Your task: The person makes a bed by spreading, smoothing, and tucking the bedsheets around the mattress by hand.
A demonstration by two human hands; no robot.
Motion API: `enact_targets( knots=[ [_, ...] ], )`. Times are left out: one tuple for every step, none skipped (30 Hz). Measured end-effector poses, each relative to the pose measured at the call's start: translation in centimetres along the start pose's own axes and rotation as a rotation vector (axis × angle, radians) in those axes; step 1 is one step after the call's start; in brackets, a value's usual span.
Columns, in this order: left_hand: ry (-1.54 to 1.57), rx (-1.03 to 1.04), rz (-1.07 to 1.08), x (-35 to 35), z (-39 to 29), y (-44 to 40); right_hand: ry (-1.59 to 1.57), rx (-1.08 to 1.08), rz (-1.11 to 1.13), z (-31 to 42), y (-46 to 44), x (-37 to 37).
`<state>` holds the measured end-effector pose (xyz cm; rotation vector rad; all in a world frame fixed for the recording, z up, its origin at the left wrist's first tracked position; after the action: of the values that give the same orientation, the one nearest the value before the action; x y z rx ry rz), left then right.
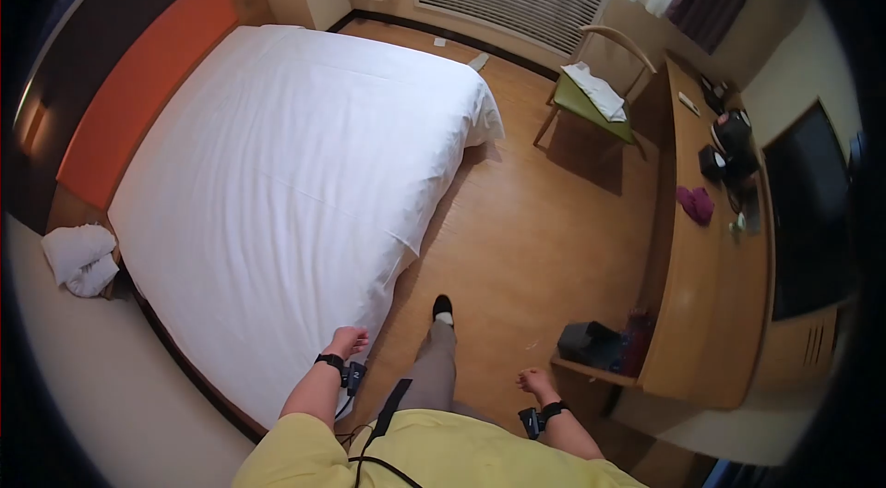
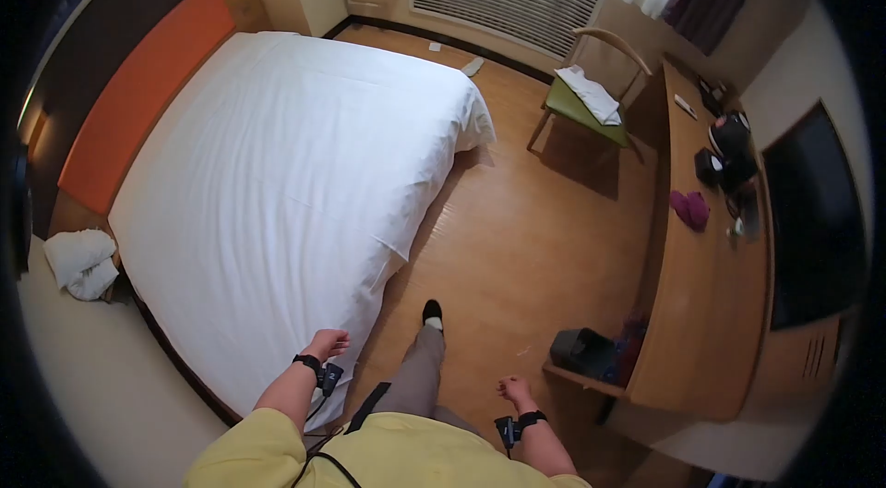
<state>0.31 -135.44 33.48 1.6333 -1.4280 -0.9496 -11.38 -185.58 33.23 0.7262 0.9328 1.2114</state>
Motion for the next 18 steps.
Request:
enact_targets(
  knots=[
    [0.011,-0.022,0.021,1.7,-1.0,-1.1,0.032,-0.009,0.025,2.4,-1.3,-0.1],
    [0.023,-0.041,0.040,3.3,-2.0,-2.2,0.036,-0.033,0.040,4.1,-3.4,-0.5],
    [0.039,-0.056,0.059,4.8,-3.1,-3.7,0.043,-0.062,0.058,5.6,-5.3,-0.8],
    [0.077,-0.098,0.014,5.3,-3.2,-5.9,0.055,-0.093,0.082,7.2,-7.5,-0.5],
    [0.091,-0.130,0.054,6.2,-2.7,-8.2,0.079,-0.094,0.066,8.6,-9.4,-1.0],
    [0.114,-0.149,0.094,7.3,-3.9,-10.6,0.109,-0.108,0.053,11.4,-11.7,-1.5],
    [0.188,-0.202,0.008,8.0,-6.3,-9.1,0.081,-0.042,0.049,13.8,-13.9,-1.6],
    [0.241,-0.204,-0.013,8.4,-7.1,-10.9,0.065,0.053,0.040,14.4,-15.0,-2.1],
    [0.294,-0.218,-0.035,8.9,-6.6,-13.0,0.215,0.011,0.085,17.9,-15.5,-2.1],
    [0.332,-0.217,-0.062,8.7,-6.9,-14.1,0.296,0.002,0.095,20.9,-16.7,-2.5],
    [0.368,-0.198,-0.062,8.9,-8.4,-13.9,0.355,-0.029,0.106,24.0,-18.1,-2.0],
    [0.396,-0.194,-0.080,9.2,-10.1,-13.6,0.410,-0.065,0.113,27.5,-19.6,-1.6],
    [0.420,-0.193,-0.092,9.9,-12.4,-13.3,0.398,-0.104,0.074,31.5,-20.6,-1.6],
    [0.443,-0.193,-0.098,10.3,-14.2,-12.9,0.366,-0.128,0.066,35.2,-20.8,-1.0],
    [0.452,-0.202,-0.108,10.7,-15.9,-12.8,0.334,-0.154,0.058,39.1,-21.4,-0.7],
    [0.496,-0.201,-0.112,11.1,-17.1,-13.8,0.304,-0.183,0.052,43.2,-22.3,-0.3],
    [0.544,-0.200,-0.118,11.6,-17.6,-15.1,0.355,-0.209,0.076,47.1,-23.7,0.4],
    [0.590,-0.203,-0.124,11.7,-19.1,-15.3,0.407,-0.229,0.099,50.5,-25.1,1.4]
  ],
)
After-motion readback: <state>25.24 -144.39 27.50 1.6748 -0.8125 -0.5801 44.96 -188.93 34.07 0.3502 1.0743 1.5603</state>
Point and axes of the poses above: each hand's wrist, its own y-axis away from the middle knuckle, its own x-axis out of the palm, z = x × y, the point moved 9 cm from there along -y, towards the middle knuckle, and after that the axes turned 2 degrees about -z, right-handed, at the moved point
